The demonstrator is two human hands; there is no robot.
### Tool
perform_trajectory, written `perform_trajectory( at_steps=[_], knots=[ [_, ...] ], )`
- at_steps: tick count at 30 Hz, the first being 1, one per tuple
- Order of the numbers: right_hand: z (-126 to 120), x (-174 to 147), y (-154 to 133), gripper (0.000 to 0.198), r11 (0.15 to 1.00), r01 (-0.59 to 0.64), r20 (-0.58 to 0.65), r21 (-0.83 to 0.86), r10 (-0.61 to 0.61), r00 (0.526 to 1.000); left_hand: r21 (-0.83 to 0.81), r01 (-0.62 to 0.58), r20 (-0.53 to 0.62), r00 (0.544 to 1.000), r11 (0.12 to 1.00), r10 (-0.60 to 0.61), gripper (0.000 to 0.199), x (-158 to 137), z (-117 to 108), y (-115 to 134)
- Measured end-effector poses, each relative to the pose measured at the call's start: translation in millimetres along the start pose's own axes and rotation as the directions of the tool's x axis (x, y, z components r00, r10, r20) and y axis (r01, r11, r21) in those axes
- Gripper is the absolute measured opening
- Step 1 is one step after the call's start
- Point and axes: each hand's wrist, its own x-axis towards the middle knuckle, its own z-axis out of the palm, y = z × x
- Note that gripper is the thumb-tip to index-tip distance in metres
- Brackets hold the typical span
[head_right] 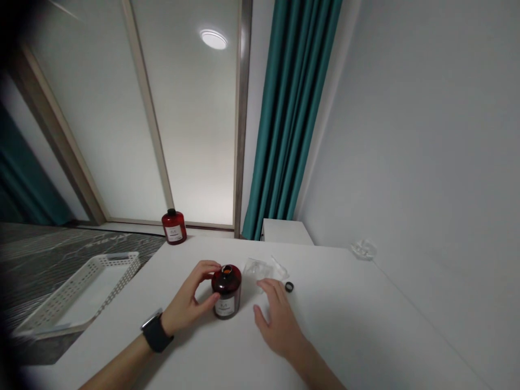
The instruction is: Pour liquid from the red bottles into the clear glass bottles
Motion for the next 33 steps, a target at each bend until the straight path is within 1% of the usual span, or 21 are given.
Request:
perform_trajectory(
  at_steps=[2,4,6,8,11,13,15,18,20,22,24,26,30,33],
  knots=[
    [11.6,4.5,-21.7,0.055,0.99,-0.041,0.065,0.136,0.033,0.997,-0.012,-0.007,0.007,1.0,1.0,0.007,0.031,0.8,-1.8,2.1],
    [23.1,11.9,-34.8,0.062,0.964,-0.085,0.082,0.251,0.066,0.994,-0.02,-0.001,0.009,1.0,1.0,0.001,0.028,1.4,-4.0,2.9],
    [34.5,19.5,-41.1,0.064,0.935,-0.125,0.08,0.333,0.104,0.991,-0.03,0.015,0.007,1.0,0.999,-0.014,0.029,1.5,-5.9,2.2],
    [46.0,24.2,-45.1,0.066,0.908,-0.173,0.073,0.382,0.157,0.985,-0.039,0.026,0.003,1.0,0.999,-0.025,0.03,1.3,-6.8,0.4],
    [61.6,23.6,-53.0,0.076,0.871,-0.252,0.026,0.422,0.267,0.963,-0.031,0.01,-0.022,1.0,0.999,-0.011,0.029,0.5,-5.6,-1.9],
    [68.4,20.3,-58.5,0.082,0.857,-0.281,-0.016,0.432,0.319,0.948,-0.027,-0.001,-0.038,0.999,1.0,0.0,0.028,-0.4,-3.6,-1.6],
    [71.0,17.0,-61.7,0.081,0.857,-0.29,-0.054,0.425,0.344,0.938,-0.039,-0.006,-0.036,0.999,0.999,0.005,0.028,-1.4,-2.1,0.2],
    [68.7,13.9,-60.5,0.077,0.862,-0.297,-0.078,0.412,0.358,0.93,-0.059,-0.02,-0.005,1.0,0.998,0.02,0.024,-2.3,-2.5,3.9],
    [65.1,12.1,-56.7,0.078,0.858,-0.302,-0.058,0.415,0.357,0.932,-0.072,-0.035,0.022,0.999,0.997,0.037,0.021,-2.4,-4.0,5.6],
    [60.8,9.9,-51.7,0.081,0.852,-0.307,-0.02,0.424,0.348,0.937,-0.103,-0.029,0.047,0.998,0.994,0.034,0.025,-2.6,-5.0,6.2],
    [55.2,7.7,-46.0,0.082,0.844,-0.319,0.021,0.431,0.344,0.939,-0.142,0.017,0.054,0.999,0.99,-0.009,0.026,-3.0,-4.8,5.9],
    [47.8,6.4,-40.4,0.082,0.847,-0.319,0.067,0.425,0.322,0.944,-0.136,0.084,0.045,0.996,0.987,-0.079,0.024,-3.8,-3.9,4.8],
    [30.3,8.8,-31.6,0.075,0.873,-0.242,0.163,0.423,0.19,0.968,-0.008,0.164,0.023,0.986,0.986,-0.164,0.022,-4.0,-3.1,-1.2],
    [21.5,12.3,-29.2,0.074,0.867,-0.226,0.202,0.444,0.149,0.968,0.037,0.205,0.009,0.979,0.978,-0.206,0.02,-1.1,-2.9,-10.9]
  ],
)
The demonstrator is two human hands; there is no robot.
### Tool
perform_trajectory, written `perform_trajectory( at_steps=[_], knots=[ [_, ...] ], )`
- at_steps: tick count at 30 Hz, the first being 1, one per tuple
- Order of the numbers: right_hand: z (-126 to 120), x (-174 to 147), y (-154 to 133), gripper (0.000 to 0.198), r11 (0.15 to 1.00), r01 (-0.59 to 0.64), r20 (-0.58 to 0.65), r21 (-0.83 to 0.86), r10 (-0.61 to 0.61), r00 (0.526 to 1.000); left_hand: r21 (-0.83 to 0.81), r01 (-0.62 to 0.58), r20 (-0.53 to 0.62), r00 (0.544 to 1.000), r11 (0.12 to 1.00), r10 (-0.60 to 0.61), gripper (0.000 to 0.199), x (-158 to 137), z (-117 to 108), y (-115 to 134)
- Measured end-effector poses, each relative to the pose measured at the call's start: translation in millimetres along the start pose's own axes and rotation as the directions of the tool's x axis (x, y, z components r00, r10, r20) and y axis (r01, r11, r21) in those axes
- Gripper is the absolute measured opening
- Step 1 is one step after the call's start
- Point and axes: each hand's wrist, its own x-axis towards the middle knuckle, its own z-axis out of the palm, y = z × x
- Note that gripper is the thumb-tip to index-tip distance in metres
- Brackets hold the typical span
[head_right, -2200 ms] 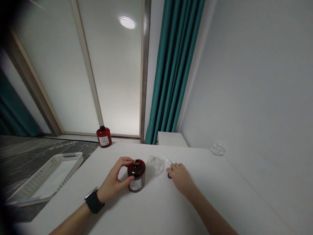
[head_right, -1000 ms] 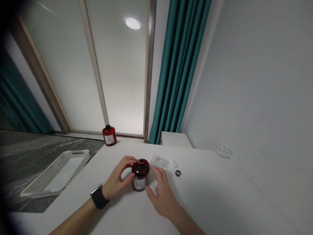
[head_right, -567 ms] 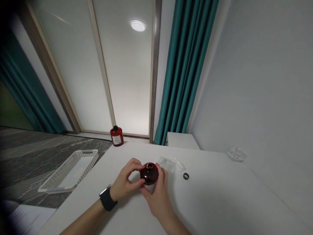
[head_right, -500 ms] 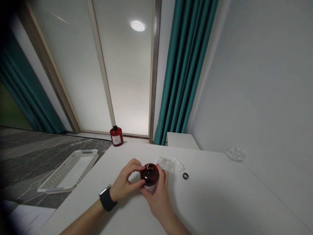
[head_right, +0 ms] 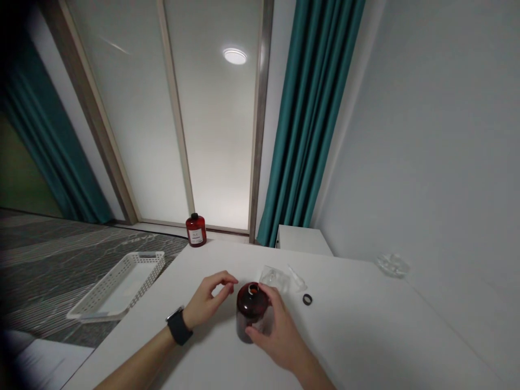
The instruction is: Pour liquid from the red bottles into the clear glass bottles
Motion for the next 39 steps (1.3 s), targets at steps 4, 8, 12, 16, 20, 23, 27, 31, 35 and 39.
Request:
perform_trajectory(
  at_steps=[4,8,12,16,20,23,27,31,35,39],
  knots=[
    [-3.2,1.3,-2.5,0.076,1.0,-0.029,0.023,0.008,0.029,0.999,0.063,-0.011,0.111,0.994,0.998,0.004,0.019,12.6,3.5,-12.8],
    [-6.7,-0.9,-4.3,0.077,0.999,-0.039,0.05,0.012,0.038,0.998,0.147,-0.168,0.34,0.934,0.975,0.11,0.036,34.8,10.2,-19.3],
    [-17.0,-11.0,-3.9,0.077,0.998,-0.057,0.044,-0.005,0.057,0.997,0.192,-0.301,0.435,0.879,0.934,0.194,0.053,63.8,20.8,-23.8],
    [-30.6,-26.3,2.6,0.077,0.996,-0.086,0.005,-0.029,0.087,0.996,0.162,-0.288,0.48,0.859,0.944,0.179,0.063,83.0,36.0,-30.5],
    [-42.6,-39.1,10.8,0.076,0.996,-0.082,-0.037,-0.046,0.08,0.996,0.126,-0.226,0.47,0.871,0.966,0.142,0.058,86.0,50.8,-35.6],
    [-48.2,-43.9,13.9,0.076,0.995,-0.086,-0.069,-0.049,0.083,0.994,0.113,-0.193,0.445,0.887,0.975,0.123,0.053,82.9,55.2,-36.6],
    [-51.4,-46.6,16.4,0.076,0.995,-0.091,-0.084,-0.05,0.086,0.993,0.104,-0.16,0.426,0.899,0.982,0.102,0.049,75.7,46.6,-35.7],
    [-51.6,-46.8,20.6,0.076,0.993,-0.118,-0.08,-0.017,0.116,0.99,0.114,-0.134,0.422,0.904,0.984,0.074,0.046,62.8,26.4,-33.0],
    [-49.2,-37.1,21.5,0.075,0.991,-0.135,-0.097,0.012,0.136,0.986,0.121,-0.076,0.407,0.913,0.99,0.021,0.045,44.9,5.3,-31.6],
    [-44.5,-17.4,19.6,0.074,0.991,-0.13,-0.085,0.025,0.131,0.988,0.12,-0.018,0.381,0.924,0.993,-0.029,0.047,28.7,-10.4,-33.9]
  ],
)
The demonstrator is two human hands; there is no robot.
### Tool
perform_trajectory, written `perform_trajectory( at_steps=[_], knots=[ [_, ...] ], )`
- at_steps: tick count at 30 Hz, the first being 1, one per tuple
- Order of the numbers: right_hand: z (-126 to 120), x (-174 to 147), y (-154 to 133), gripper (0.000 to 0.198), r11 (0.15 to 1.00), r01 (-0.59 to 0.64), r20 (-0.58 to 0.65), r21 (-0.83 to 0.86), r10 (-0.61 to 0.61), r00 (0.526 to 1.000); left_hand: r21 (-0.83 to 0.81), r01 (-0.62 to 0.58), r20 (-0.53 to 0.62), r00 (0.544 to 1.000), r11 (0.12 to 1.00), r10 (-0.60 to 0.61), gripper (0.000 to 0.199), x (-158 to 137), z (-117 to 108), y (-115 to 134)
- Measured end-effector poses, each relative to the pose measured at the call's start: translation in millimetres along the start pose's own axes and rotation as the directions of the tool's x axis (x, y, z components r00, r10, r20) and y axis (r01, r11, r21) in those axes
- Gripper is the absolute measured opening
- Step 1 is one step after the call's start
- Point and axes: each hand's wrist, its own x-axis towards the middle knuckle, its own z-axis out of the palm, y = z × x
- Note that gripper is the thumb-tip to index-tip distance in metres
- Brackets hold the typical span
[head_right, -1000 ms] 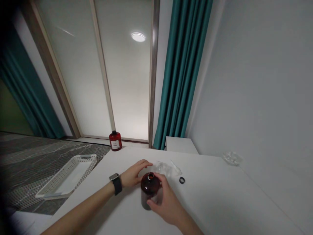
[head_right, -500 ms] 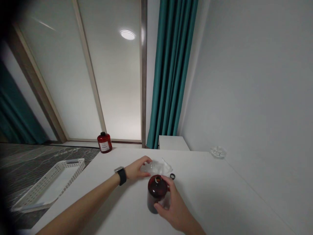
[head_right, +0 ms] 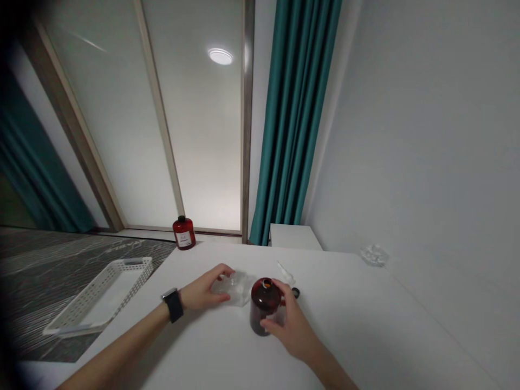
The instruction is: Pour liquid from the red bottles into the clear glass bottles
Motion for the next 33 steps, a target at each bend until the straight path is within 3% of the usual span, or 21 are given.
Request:
perform_trajectory(
  at_steps=[6,11,14,18,24,29,33],
  knots=[
    [11.1,31.3,1.9,0.073,0.997,0.061,-0.026,-0.044,-0.063,0.998,0.018,0.024,-0.125,0.992,1.0,-0.022,0.047,-16.7,-2.4,-6.5],
    [24.7,51.3,5.0,0.074,0.993,0.052,-0.104,-0.102,-0.063,0.993,0.036,0.022,-0.152,0.988,0.999,-0.017,0.048,-21.1,-1.2,-11.2],
    [33.9,56.7,7.1,0.072,0.993,0.044,-0.172,-0.112,-0.063,0.983,0.02,0.067,-0.196,0.979,0.998,-0.061,0.061,-23.5,2.9,-15.6],
    [41.3,56.0,10.2,0.071,0.987,0.048,-0.252,-0.156,-0.086,0.964,-0.021,0.143,-0.266,0.953,0.99,-0.143,0.082,-26.5,8.7,-17.5],
    [30.8,42.8,9.7,0.068,0.957,0.097,-0.239,-0.272,-0.165,0.957,-0.018,0.155,-0.264,0.952,0.988,-0.155,0.06,-27.8,8.1,-6.9],
    [17.3,35.4,11.1,0.061,0.958,0.121,-0.292,-0.26,-0.198,0.936,-0.022,0.159,-0.265,0.951,0.987,-0.159,0.06,-28.7,7.8,-3.2],
    [24.6,38.4,10.6,0.069,0.975,0.132,-0.221,-0.179,-0.171,0.96,-0.041,0.159,-0.267,0.949,0.986,-0.164,0.067,-28.2,8.0,-3.9]
  ],
)
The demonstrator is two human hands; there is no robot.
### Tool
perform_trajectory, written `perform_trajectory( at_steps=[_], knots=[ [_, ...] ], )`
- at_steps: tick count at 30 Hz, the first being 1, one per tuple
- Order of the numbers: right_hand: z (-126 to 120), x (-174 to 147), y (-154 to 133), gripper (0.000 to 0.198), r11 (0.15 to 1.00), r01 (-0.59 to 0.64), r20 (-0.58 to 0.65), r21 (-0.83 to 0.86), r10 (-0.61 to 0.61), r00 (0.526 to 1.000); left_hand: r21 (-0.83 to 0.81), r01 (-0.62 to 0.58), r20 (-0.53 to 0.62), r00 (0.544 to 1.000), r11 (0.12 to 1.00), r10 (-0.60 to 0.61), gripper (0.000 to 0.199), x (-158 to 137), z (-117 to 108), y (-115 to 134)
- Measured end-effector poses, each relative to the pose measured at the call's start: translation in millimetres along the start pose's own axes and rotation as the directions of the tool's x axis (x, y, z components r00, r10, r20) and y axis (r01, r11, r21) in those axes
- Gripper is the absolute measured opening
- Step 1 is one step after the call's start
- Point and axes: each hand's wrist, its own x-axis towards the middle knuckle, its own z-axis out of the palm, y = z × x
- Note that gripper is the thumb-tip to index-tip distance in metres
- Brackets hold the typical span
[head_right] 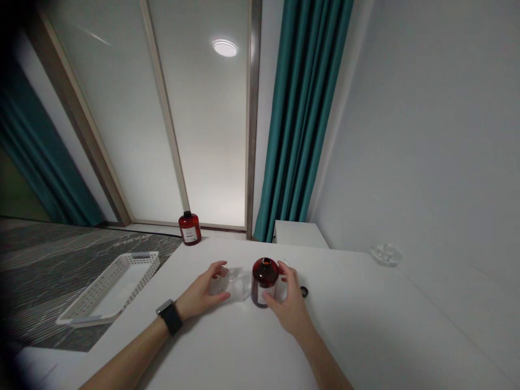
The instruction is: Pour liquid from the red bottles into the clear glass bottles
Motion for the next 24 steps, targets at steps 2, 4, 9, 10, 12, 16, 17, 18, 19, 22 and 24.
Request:
perform_trajectory(
  at_steps=[2,4,9,10,12,16,17,18,19,22,24],
  knots=[
    [8.0,-0.1,-2.1,0.07,0.999,-0.034,0.003,0.001,0.034,0.999,-0.005,0.003,0.001,1.0,1.0,-0.003,0.064,0.5,-0.4,0.9],
    [14.4,-0.7,-4.1,0.072,0.998,-0.064,-0.029,-0.023,0.063,0.998,-0.005,0.004,0.012,1.0,1.0,-0.004,0.059,0.8,-1.2,2.8],
    [6.4,1.9,-4.8,0.081,0.99,-0.14,0.002,-0.019,0.14,0.99,-0.008,-0.001,0.029,1.0,1.0,0.001,0.057,0.2,-2.4,7.0],
    [1.1,3.6,-4.2,0.081,0.99,-0.14,0.031,-0.014,0.141,0.99,-0.009,-0.002,0.031,1.0,1.0,0.003,0.058,0.0,-2.3,7.1],
    [-9.7,7.3,-2.8,0.078,0.992,-0.122,0.101,-0.011,0.123,0.987,-0.009,-0.004,0.034,0.999,1.0,0.004,0.058,-0.5,-2.0,6.5],
    [-18.8,9.7,-3.8,0.064,1.0,0.001,0.13,-0.012,0.0,0.992,-0.003,-0.016,0.036,0.999,1.0,0.017,0.058,-1.1,-1.0,4.1],
    [-17.3,8.7,-5.2,0.059,0.999,0.048,0.099,-0.013,-0.046,0.994,0.0,-0.017,0.036,0.999,1.0,0.017,0.058,-1.1,-0.7,3.5],
    [-14.6,7.4,-7.0,0.054,0.996,0.09,0.06,-0.016,-0.089,0.994,0.003,-0.016,0.039,0.999,1.0,0.015,0.058,-1.2,-0.4,3.0],
    [-11.1,5.9,-9.1,0.049,0.992,0.122,0.018,-0.021,-0.122,0.992,0.007,-0.012,0.043,0.999,1.0,0.011,0.059,-1.2,-0.1,2.5],
    [0.2,2.4,-15.1,0.039,0.983,0.16,-0.114,-0.089,-0.17,0.979,0.016,-0.001,0.057,0.998,1.0,0.0,0.06,-1.5,0.5,2.2],
    [7.1,2.0,-18.3,0.035,0.975,0.158,-0.169,-0.158,-0.184,0.968,0.019,0.004,0.055,0.998,1.0,-0.005,0.06,-2.0,0.7,2.7]
  ],
)
